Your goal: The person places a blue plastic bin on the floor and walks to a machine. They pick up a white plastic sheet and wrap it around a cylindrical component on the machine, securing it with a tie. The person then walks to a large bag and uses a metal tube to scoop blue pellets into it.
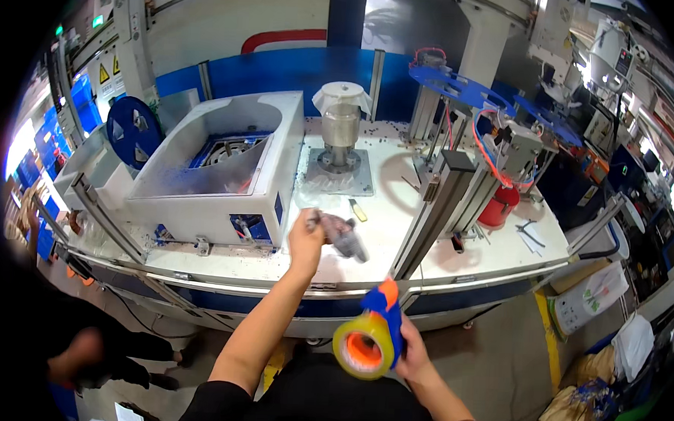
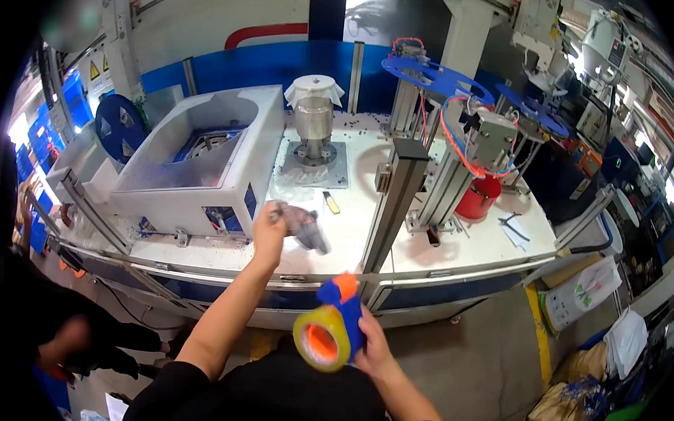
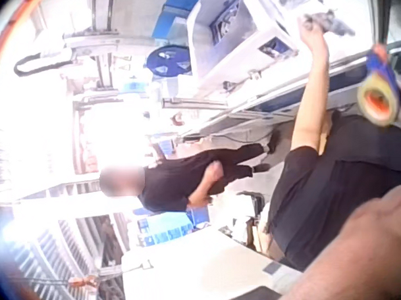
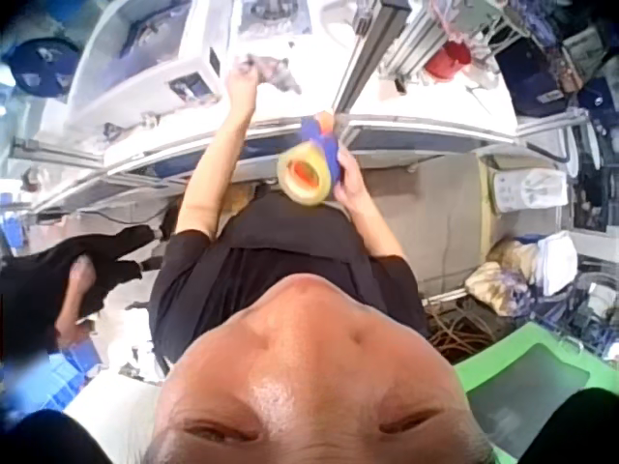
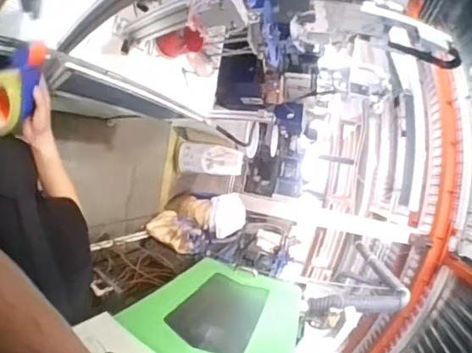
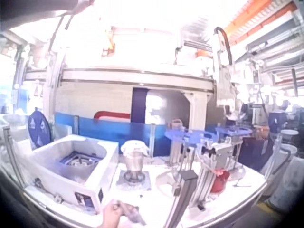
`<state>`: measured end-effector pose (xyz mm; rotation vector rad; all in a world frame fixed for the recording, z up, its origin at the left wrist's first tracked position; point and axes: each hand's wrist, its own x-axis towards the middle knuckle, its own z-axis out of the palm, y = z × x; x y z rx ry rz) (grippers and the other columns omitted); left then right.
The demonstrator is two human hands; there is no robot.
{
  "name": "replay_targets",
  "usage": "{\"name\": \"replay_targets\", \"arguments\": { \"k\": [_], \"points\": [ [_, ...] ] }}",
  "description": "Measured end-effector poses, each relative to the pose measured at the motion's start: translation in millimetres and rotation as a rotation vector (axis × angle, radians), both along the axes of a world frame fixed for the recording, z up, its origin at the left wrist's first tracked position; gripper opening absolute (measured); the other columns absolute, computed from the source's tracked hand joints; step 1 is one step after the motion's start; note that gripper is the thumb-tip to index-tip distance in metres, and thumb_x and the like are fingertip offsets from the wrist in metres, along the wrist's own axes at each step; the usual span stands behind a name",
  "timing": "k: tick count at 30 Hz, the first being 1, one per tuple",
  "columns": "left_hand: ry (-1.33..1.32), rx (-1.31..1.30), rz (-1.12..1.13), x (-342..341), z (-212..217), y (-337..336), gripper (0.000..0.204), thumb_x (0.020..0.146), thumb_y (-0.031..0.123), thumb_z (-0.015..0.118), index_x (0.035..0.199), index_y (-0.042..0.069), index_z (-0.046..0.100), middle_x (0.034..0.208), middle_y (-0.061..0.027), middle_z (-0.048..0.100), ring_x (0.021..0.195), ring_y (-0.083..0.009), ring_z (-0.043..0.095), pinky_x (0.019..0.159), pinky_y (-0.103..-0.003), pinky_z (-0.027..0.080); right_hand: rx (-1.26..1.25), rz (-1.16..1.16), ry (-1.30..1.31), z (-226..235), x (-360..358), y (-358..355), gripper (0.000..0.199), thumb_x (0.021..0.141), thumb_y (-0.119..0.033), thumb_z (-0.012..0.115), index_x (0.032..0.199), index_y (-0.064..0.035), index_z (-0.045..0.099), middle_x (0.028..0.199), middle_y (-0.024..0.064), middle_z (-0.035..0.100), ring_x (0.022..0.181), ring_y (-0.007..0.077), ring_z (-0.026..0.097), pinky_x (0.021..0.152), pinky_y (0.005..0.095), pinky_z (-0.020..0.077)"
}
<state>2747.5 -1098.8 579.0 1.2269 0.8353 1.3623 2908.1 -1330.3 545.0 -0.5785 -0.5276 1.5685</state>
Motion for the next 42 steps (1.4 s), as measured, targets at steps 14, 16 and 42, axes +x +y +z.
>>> {"name": "replay_targets", "arguments": {
  "k": [14,16,42],
  "points": [
    [0.122,-0.367,-0.715,-35,3,-126,0.071,0.095,0.062,0.025,0.122,0.004,0.057,0.12,-0.0079,0.059,0.107,-0.0188,0.055,0.091,-0.035,0.043,0.166,0.034,-0.42,8,11,-35,0.086,0.073,-0.024,0.075,0.143,-0.0055,0.028,0.121,0.0119,0.054,0.102,0.0223,0.059,0.084,0.0336,0.05],
    [0.045,-0.408,-0.687,-48,13,-136,0.066,0.096,0.058,0.03,0.115,0.004,0.061,0.115,-0.0083,0.061,0.106,-0.0181,0.055,0.09,-0.034,0.043,0.33,0.01,-0.721,17,8,-26,0.084,0.07,-0.024,0.079,0.139,-0.004,0.036,0.124,0.0132,0.054,0.103,0.0233,0.06,0.089,0.0336,0.0485],
    [-0.034,-0.534,-0.506,-122,15,-123,0.011,0.086,0.011,0.066,0.086,0.001,0.062,0.077,-0.001,0.062,0.065,-0.0067,0.054,0.059,-0.02,0.044,0.668,0.137,-1.281,36,-40,20,0.083,0.067,-0.026,0.082,0.137,-0.0072,0.043,0.13,0.0162,0.055,0.101,0.029,0.065,0.087,0.0304,0.0494]
  ]
}}
